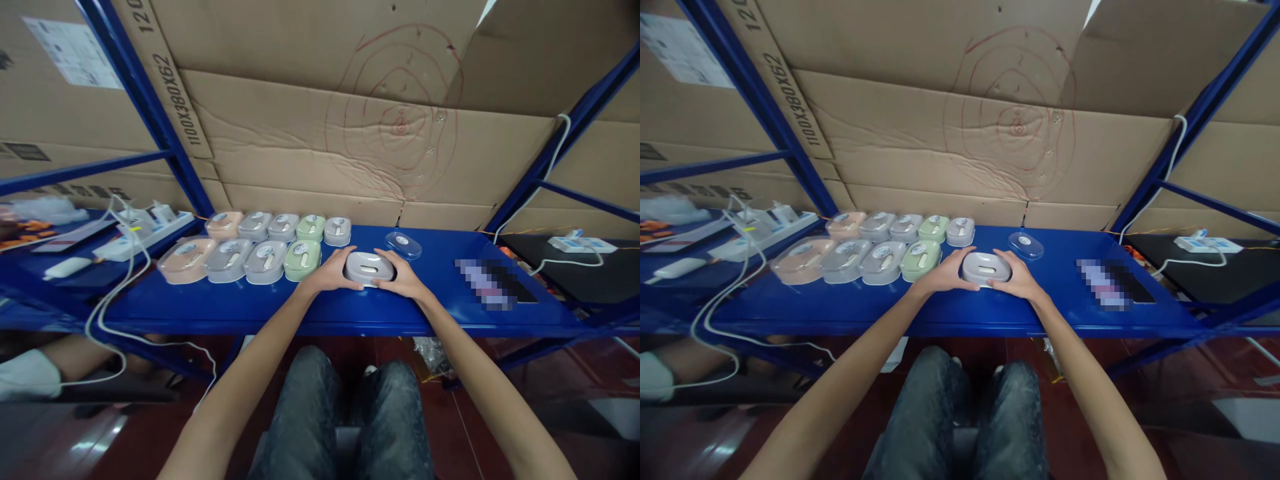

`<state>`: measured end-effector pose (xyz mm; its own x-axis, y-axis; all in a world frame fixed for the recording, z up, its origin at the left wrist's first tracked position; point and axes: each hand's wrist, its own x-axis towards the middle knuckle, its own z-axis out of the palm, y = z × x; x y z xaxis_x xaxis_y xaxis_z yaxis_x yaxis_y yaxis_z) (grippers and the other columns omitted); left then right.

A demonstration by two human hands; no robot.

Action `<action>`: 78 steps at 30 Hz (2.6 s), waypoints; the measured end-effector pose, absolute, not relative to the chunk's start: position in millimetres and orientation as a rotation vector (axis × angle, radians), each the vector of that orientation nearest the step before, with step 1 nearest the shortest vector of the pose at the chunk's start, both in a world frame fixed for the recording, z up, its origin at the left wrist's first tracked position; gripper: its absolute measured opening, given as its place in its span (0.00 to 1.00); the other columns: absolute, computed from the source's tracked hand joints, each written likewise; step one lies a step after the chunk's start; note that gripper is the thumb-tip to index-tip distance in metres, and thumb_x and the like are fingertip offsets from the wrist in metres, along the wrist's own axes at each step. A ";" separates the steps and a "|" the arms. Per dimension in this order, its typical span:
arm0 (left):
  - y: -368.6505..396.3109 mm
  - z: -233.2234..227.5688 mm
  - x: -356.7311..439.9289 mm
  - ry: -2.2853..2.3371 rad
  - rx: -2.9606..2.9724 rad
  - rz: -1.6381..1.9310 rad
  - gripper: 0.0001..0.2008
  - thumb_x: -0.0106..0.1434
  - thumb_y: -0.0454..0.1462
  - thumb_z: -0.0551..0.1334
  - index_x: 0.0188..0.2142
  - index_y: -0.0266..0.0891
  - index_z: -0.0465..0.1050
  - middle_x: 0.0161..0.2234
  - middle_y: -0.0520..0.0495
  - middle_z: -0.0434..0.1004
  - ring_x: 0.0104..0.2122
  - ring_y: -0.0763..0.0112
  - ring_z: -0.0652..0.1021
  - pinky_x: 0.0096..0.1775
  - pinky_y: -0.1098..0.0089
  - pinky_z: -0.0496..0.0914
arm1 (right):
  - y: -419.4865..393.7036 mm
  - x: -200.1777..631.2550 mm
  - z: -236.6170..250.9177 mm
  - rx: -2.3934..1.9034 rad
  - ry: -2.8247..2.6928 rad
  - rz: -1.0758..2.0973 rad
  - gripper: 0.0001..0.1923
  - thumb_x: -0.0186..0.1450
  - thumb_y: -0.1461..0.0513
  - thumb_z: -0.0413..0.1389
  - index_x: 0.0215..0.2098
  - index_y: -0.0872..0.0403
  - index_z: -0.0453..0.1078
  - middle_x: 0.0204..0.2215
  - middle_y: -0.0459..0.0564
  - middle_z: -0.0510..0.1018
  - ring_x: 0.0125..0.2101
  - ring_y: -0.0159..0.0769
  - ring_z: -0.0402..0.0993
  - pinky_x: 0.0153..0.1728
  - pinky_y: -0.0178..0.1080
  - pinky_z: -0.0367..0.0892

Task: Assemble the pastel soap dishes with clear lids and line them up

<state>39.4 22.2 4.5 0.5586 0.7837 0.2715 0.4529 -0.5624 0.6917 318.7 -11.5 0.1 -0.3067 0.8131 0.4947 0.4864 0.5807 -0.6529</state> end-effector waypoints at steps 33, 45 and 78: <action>15.2 11.4 40.7 0.935 2.265 0.759 0.49 0.51 0.53 0.81 0.68 0.44 0.68 0.67 0.38 0.71 0.68 0.39 0.69 0.70 0.44 0.63 | 2.2 330.6 -9.7 -1.295 -1.717 -0.001 0.35 0.74 0.43 0.57 0.69 0.55 0.70 0.68 0.67 0.70 0.68 0.60 0.69 0.69 0.62 0.66; 16.1 10.7 41.3 0.926 2.273 0.776 0.47 0.51 0.53 0.81 0.66 0.45 0.70 0.65 0.40 0.73 0.66 0.40 0.70 0.69 0.45 0.64 | 13.0 334.3 -13.1 -1.768 -1.972 -0.288 0.28 0.76 0.54 0.50 0.68 0.58 0.69 0.70 0.69 0.72 0.70 0.64 0.64 0.71 0.69 0.56; 19.3 8.5 41.2 1.010 2.220 0.746 0.58 0.47 0.55 0.83 0.72 0.41 0.63 0.70 0.32 0.67 0.70 0.35 0.68 0.71 0.42 0.62 | 7.5 349.8 -3.9 -1.282 -1.554 0.586 0.36 0.70 0.38 0.56 0.65 0.51 0.76 0.47 0.55 0.88 0.49 0.50 0.85 0.52 0.51 0.78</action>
